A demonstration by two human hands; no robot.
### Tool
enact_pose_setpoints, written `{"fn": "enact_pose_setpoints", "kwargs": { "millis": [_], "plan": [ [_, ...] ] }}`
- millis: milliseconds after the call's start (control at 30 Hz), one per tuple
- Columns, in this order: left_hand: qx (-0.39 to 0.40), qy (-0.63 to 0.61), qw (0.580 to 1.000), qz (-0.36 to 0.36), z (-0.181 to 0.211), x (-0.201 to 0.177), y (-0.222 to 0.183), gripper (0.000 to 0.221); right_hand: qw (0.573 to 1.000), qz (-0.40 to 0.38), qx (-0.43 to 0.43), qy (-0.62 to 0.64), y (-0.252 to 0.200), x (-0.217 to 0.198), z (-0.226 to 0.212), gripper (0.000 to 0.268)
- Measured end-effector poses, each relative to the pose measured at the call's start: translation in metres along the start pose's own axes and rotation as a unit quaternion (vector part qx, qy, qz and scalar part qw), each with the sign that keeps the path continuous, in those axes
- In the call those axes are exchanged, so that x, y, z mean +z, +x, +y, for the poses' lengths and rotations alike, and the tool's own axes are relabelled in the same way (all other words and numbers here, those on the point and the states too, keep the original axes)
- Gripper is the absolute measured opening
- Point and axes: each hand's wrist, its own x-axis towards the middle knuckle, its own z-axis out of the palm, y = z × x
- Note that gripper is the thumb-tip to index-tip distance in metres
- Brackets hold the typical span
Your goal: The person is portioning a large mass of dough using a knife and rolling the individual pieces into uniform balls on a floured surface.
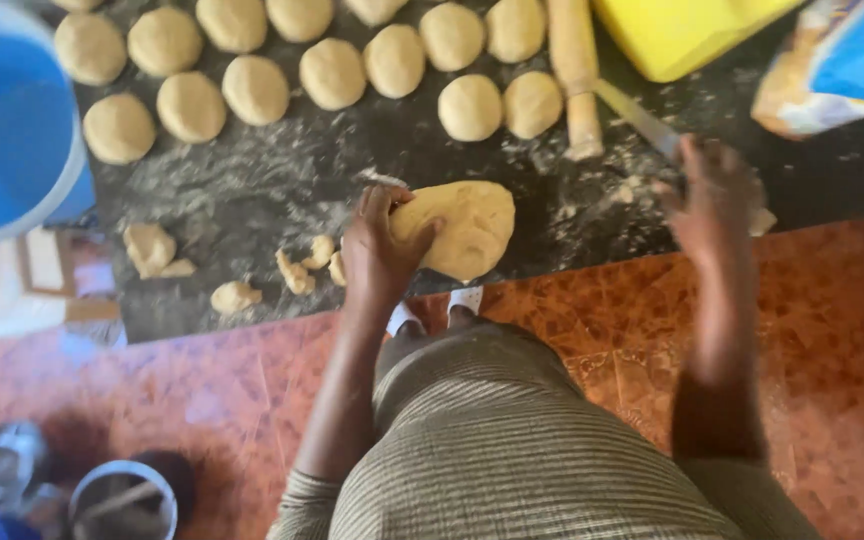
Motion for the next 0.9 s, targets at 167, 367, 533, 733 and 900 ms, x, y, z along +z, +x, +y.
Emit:
{"fn": "enact_pose_setpoints", "kwargs": {
  "millis": [167, 367, 533, 733, 900],
  "plan": [
    [-0.015, 0.003, 1.0, 0.003, -0.003, -0.028, -0.032, 0.049, 0.993, 0.083, -0.079, -0.032, -0.025, 0.031, 0.053, 0.058],
    [0.125, 0.008, 0.991, -0.049, -0.023, -0.013, -0.048, 0.066, 0.983, 0.064, -0.053, 0.164, -0.086, -0.027, -0.004, 0.058],
    [0.096, -0.062, 0.993, 0.026, -0.05, -0.001, -0.06, 0.064, 0.87, -0.053, 0.11, 0.479, -0.156, -0.044, -0.166, 0.06],
    [0.117, -0.131, 0.983, 0.048, -0.067, -0.01, -0.072, 0.062, 0.964, 0.024, -0.099, 0.246, -0.175, -0.021, -0.259, 0.058],
    [0.153, -0.114, 0.978, 0.078, -0.076, -0.007, -0.078, 0.057, 0.99, 0.003, -0.081, 0.115, -0.173, -0.019, -0.283, 0.067]
  ]
}}
